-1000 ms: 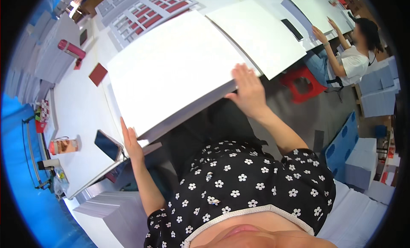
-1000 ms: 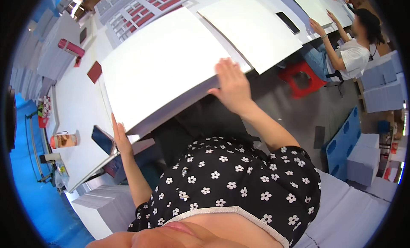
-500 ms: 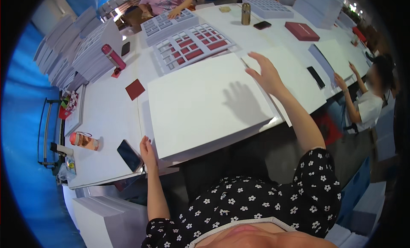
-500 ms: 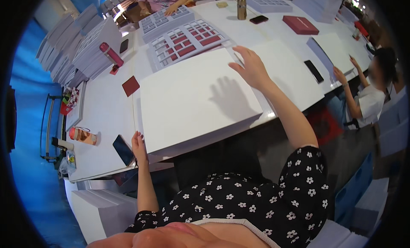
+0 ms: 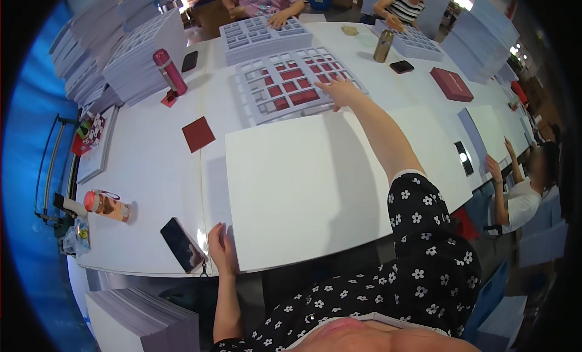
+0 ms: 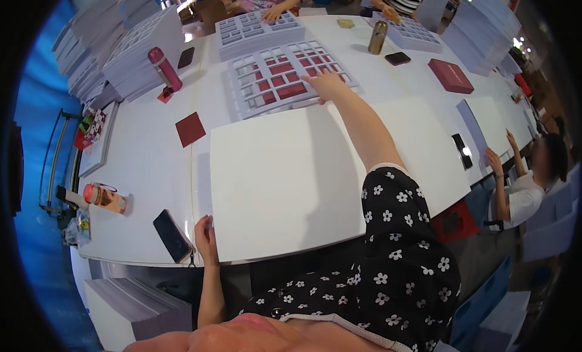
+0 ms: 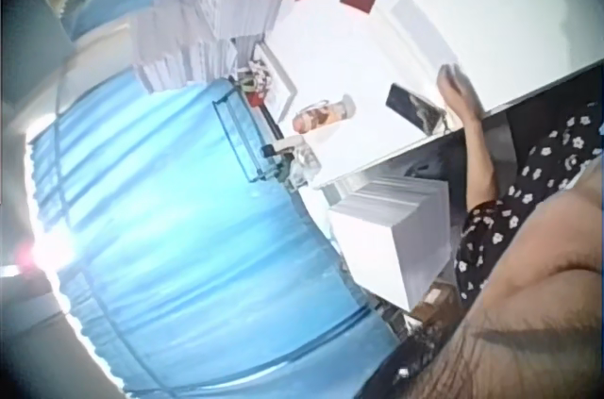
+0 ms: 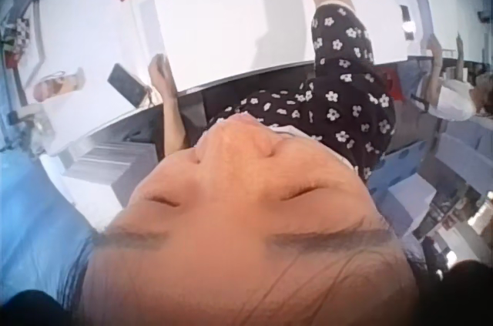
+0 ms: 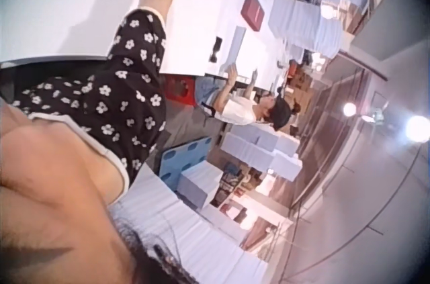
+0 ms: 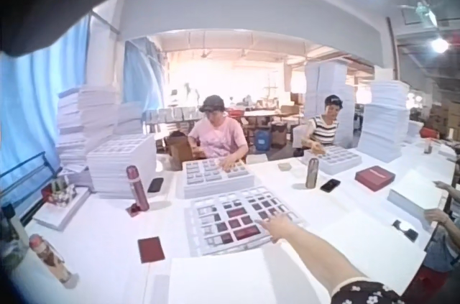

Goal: The person assembles books by placing a white cover sheet over a red grid-like insert and folding the cover around it. The process is repeated multiple times, with the person handling the materials by hand and stacking the finished units on the table.

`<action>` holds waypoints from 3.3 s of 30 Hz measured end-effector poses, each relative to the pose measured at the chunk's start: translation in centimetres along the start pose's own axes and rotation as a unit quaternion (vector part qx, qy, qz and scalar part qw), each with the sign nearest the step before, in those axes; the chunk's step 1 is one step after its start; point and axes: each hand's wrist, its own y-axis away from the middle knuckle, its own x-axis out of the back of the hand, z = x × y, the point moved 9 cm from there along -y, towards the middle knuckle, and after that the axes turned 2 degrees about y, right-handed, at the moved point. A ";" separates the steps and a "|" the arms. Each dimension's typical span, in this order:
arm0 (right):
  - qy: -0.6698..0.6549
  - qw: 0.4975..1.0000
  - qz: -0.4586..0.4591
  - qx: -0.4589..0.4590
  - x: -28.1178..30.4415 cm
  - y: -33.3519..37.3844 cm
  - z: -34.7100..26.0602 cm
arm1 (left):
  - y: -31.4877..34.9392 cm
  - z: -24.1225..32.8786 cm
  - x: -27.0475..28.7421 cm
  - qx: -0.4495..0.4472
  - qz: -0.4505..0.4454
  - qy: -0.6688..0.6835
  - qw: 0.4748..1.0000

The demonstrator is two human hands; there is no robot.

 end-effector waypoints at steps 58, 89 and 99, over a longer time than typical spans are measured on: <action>-0.365 0.886 0.250 -0.137 0.7 45.7 -1.4 | 6.9 10.4 1.9 -0.071 -0.055 0.023 0.996; -0.035 0.887 0.290 -0.357 -12.1 52.1 4.7 | 6.3 11.0 4.2 -0.036 -0.103 -0.223 0.969; -0.040 0.882 0.271 -0.382 -11.3 52.7 6.1 | 5.3 11.9 5.6 -0.035 -0.036 -0.104 0.993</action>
